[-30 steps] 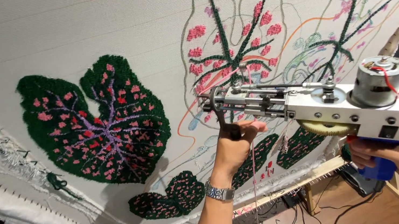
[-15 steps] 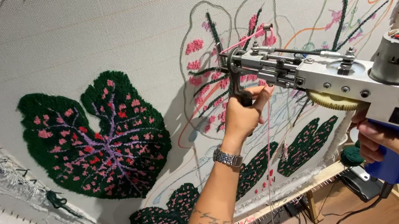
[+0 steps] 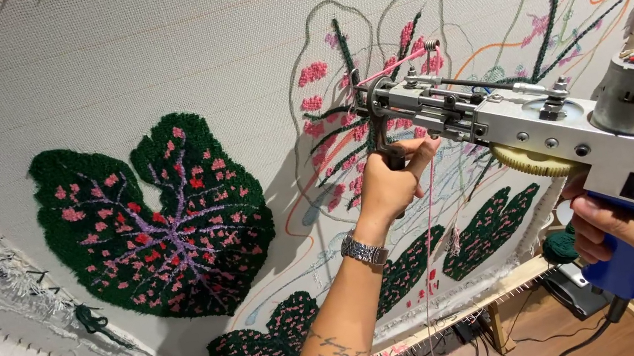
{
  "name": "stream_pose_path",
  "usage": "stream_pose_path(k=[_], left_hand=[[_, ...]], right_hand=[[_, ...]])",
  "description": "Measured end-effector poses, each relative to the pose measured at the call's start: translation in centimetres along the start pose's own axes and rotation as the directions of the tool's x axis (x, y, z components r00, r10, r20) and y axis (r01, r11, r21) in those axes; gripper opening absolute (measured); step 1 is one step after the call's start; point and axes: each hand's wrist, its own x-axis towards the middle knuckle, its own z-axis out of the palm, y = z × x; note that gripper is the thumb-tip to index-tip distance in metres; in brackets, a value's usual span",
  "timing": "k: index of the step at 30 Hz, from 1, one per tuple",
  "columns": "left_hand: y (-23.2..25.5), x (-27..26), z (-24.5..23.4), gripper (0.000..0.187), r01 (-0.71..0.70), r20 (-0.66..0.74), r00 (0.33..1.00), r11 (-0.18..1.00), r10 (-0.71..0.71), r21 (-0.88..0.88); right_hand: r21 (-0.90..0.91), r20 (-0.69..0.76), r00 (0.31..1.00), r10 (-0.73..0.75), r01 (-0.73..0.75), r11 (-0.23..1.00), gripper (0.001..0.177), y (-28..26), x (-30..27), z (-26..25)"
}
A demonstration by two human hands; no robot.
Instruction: Use a tufting gun to create a leaf design on a stretched canvas.
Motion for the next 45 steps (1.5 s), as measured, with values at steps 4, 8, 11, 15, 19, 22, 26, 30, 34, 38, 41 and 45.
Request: stream_pose_path(k=[4, 8, 11, 15, 19, 22, 26, 30, 34, 38, 41, 45], left_hand=[[-0.1, 0.2, 0.0, 0.039, -0.005, -0.002, 1.000, 1.000, 0.005, -0.005], [-0.9, 0.7, -0.3, 0.036, -0.066, 0.039, 0.997, 0.997, 0.068, -0.050], [-0.5, 0.8, -0.6, 0.032, -0.044, 0.033, 0.998, 0.999, 0.045, -0.010], [-0.8, 1.2, -1.1, 0.028, -0.037, 0.020, 0.999, 0.999, 0.037, 0.030], [-2.5, 2.7, -1.7, 0.025, -0.090, 0.002, 0.996, 0.994, 0.090, 0.066], [-1.5, 3.1, -2.5, 0.024, -0.067, 0.017, 0.998, 0.995, 0.065, 0.080], [-2.9, 4.5, -3.4, 0.026, -0.070, 0.031, 0.997, 0.996, 0.068, 0.062], [-2.5, 4.6, -3.7, 0.032, -0.036, 0.051, 0.998, 0.998, 0.033, 0.060], [-1.4, 4.4, -3.6, 0.033, 0.027, 0.053, 0.998, 0.996, -0.032, 0.080], [-2.2, 5.3, -3.4, 0.034, -0.023, 0.033, 0.999, 0.999, 0.022, 0.032], [-0.6, 4.8, -3.5, 0.034, -0.026, 0.064, 0.998, 0.999, 0.025, 0.018], [0.5, 4.7, -3.7, 0.032, -0.048, 0.105, 0.993, 0.999, 0.045, 0.026]], right_hand=[[0.001, -0.015, 1.000, 0.021, -0.021, 1.000, 0.023, 0.1, 0.0, -0.2], [0.036, 0.014, 1.000, -0.010, 0.009, 0.999, 0.023, -0.1, 0.0, 0.4], [0.022, 0.003, 1.000, -0.020, 0.020, 1.000, 0.023, -1.0, -0.2, 1.5], [0.007, -0.027, 1.000, 0.003, -0.003, 1.000, 0.025, -1.8, -0.4, 3.0], [0.094, 0.041, 0.997, -0.059, 0.055, 0.994, 0.027, -1.9, -0.3, 4.4], [0.036, 0.065, 0.995, -0.072, 0.070, 0.997, 0.030, -2.3, -0.1, 6.1], [0.032, 0.042, 0.998, -0.052, 0.051, 0.998, 0.032, -1.8, 0.4, 6.8], [0.026, 0.054, 0.996, -0.069, 0.068, 0.997, 0.022, -1.6, 0.6, 6.9], [0.008, 0.007, 0.999, -0.039, 0.039, 0.999, 0.020, -1.6, 0.9, 6.9], [0.092, 0.057, 0.995, -0.079, 0.074, 0.993, 0.021, -1.1, 1.5, 6.4], [0.073, 0.014, 0.998, -0.062, 0.061, 0.995, 0.020, -1.8, 1.7, 6.9], [0.101, 0.017, 0.998, -0.054, 0.052, 0.994, 0.020, -1.1, 1.9, 6.3]])
